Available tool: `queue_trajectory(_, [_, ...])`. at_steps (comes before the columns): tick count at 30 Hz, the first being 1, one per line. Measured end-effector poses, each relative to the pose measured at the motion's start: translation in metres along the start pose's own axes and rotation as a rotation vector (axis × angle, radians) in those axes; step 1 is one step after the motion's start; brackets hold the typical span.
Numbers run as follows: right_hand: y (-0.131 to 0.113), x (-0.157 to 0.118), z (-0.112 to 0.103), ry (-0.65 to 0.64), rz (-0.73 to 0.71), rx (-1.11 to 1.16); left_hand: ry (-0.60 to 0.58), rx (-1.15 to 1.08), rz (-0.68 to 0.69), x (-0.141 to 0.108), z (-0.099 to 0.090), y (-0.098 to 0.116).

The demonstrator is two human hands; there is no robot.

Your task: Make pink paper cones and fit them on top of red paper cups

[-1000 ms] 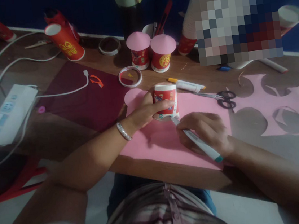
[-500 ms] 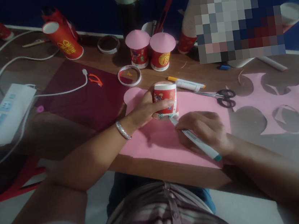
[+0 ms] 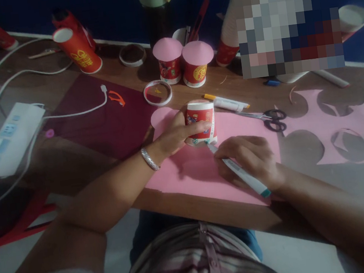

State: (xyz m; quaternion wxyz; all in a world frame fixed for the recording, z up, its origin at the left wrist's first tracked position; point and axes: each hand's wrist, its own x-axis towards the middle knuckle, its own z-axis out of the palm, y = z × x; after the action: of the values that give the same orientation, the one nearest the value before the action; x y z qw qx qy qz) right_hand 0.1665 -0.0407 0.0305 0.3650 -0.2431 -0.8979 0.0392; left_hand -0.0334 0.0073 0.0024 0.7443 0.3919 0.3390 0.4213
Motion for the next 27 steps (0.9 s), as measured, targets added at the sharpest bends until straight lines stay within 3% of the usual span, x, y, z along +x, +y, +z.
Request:
queue_trajectory(14, [-0.0003,0.0002,-0.0031,0.074,-0.029,0.037,-0.013,0.006,0.003,0.0022,-0.0027,-0.0017])
queue_trajectory(27, [0.0033,0.0005,-0.002,0.043,-0.038,-0.011,-0.023,0.032,0.018,0.0016,-0.0011,0.0002])
